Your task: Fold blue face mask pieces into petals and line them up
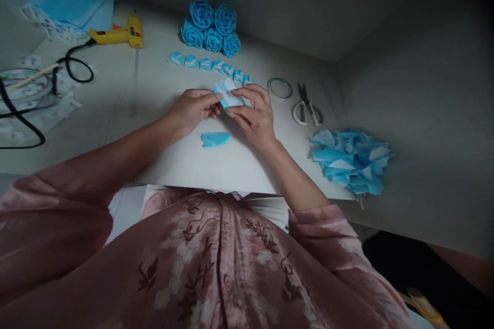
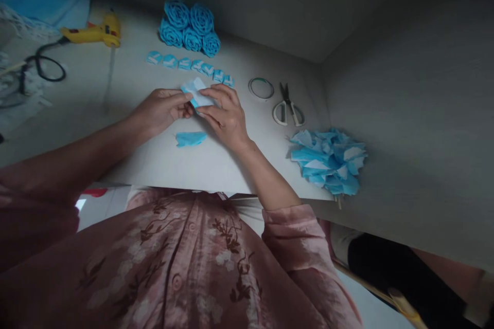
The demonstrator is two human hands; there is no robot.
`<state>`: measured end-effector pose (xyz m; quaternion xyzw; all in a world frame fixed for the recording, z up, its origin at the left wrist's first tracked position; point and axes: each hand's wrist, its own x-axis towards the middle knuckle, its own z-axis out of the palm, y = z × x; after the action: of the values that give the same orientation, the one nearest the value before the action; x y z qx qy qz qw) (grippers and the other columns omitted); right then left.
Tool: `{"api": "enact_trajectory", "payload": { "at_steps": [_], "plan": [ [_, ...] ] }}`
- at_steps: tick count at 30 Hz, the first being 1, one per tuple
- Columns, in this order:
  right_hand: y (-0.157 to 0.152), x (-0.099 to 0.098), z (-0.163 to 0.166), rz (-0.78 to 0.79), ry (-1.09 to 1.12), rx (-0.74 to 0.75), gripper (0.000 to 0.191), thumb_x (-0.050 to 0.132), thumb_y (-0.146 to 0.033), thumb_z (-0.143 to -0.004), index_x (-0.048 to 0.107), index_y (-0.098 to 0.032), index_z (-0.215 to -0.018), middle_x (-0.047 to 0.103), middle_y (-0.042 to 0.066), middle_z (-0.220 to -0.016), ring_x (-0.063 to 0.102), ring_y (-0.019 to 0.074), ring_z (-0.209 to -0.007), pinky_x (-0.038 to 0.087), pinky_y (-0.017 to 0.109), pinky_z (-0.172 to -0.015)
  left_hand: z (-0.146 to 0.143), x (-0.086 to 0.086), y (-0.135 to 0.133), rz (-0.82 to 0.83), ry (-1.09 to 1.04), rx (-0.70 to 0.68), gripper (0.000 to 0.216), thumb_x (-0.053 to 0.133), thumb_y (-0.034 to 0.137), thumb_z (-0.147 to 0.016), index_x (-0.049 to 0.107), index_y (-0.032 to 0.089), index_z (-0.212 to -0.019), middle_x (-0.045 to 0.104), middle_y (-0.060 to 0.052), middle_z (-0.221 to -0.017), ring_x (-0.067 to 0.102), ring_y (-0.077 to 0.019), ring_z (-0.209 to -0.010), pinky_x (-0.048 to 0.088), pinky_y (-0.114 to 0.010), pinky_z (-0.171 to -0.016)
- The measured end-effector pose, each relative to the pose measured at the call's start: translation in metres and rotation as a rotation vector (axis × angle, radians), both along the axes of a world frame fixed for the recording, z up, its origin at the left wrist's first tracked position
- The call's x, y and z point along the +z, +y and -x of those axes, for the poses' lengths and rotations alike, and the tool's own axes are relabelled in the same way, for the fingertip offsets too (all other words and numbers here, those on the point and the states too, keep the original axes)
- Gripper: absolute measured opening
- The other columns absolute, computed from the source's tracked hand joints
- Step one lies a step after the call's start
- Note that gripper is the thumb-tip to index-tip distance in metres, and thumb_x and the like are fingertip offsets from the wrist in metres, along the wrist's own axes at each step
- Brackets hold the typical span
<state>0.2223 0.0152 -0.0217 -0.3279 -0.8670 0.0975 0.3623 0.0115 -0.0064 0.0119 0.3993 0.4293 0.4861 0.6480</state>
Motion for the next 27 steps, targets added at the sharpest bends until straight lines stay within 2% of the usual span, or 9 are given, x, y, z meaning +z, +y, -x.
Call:
{"api": "enact_trajectory", "payload": {
  "at_steps": [6,9,11,14,16,22,27],
  "plan": [
    [-0.003,0.003,0.001,0.079,-0.018,-0.02,0.028,0.057,-0.045,-0.105,0.081,-0.034,-0.112,0.064,0.009,-0.144,0.046,0.0365,-0.151,0.035,0.071,-0.129,-0.002,0.001,0.0,0.044,-0.09,-0.033,0.028,0.072,0.024,-0.1,0.069,0.014,-0.074,0.068,-0.004,-0.069,0.064,-0.0134,-0.065,0.047,-0.029,-0.066],
    [-0.003,0.004,0.0,0.072,-0.017,-0.017,0.029,0.057,-0.049,-0.105,0.081,-0.035,-0.115,0.065,0.008,-0.143,0.047,0.0358,-0.15,0.037,0.07,-0.129,-0.003,0.004,-0.001,0.084,-0.107,-0.032,0.037,0.057,0.022,-0.108,0.068,0.013,-0.074,0.067,-0.005,-0.068,0.064,-0.0138,-0.066,0.047,-0.03,-0.067],
    [-0.004,0.005,0.0,0.062,-0.027,-0.015,0.029,0.058,-0.05,-0.105,0.08,-0.034,-0.116,0.065,0.008,-0.143,0.047,0.0352,-0.15,0.038,0.069,-0.128,-0.002,0.005,-0.002,0.083,-0.099,-0.053,0.036,0.054,0.015,-0.108,0.069,0.013,-0.075,0.067,-0.004,-0.067,0.063,-0.0128,-0.066,0.046,-0.029,-0.068],
    [-0.005,0.006,0.001,0.055,-0.032,-0.004,0.03,0.056,-0.049,-0.106,0.08,-0.033,-0.115,0.066,0.008,-0.144,0.048,0.0343,-0.149,0.04,0.067,-0.128,-0.001,0.004,-0.002,0.039,-0.051,-0.076,0.033,0.059,0.002,-0.1,0.07,0.012,-0.071,0.067,-0.002,-0.065,0.061,-0.0104,-0.065,0.046,-0.027,-0.07],
    [-0.005,0.006,0.002,0.049,-0.026,0.007,0.031,0.055,-0.05,-0.107,0.081,-0.033,-0.114,0.067,0.008,-0.143,0.05,0.0335,-0.147,0.04,0.066,-0.128,0.0,0.002,-0.002,0.015,-0.013,-0.052,0.034,0.061,-0.001,-0.096,0.069,0.012,-0.066,0.065,-0.001,-0.062,0.06,-0.0096,-0.062,0.045,-0.026,-0.068],
    [-0.006,0.005,0.005,0.037,-0.044,0.004,0.031,0.053,-0.049,-0.108,0.08,-0.034,-0.115,0.069,0.006,-0.143,0.052,0.0318,-0.147,0.042,0.063,-0.127,0.001,-0.008,0.001,-0.084,0.119,-0.005,0.029,0.075,0.01,-0.09,0.068,0.016,-0.062,0.065,0.0,-0.063,0.06,-0.0099,-0.062,0.047,-0.026,-0.068],
    [-0.008,0.005,0.007,0.026,-0.045,0.0,0.03,0.054,-0.047,-0.107,0.08,-0.034,-0.114,0.07,0.005,-0.143,0.053,0.0322,-0.146,0.042,0.064,-0.126,0.002,-0.014,0.004,-0.135,0.188,0.052,0.024,0.076,0.014,-0.087,0.069,0.017,-0.065,0.064,0.0,-0.063,0.057,-0.0103,-0.061,0.045,-0.026,-0.068]
  ]
}}
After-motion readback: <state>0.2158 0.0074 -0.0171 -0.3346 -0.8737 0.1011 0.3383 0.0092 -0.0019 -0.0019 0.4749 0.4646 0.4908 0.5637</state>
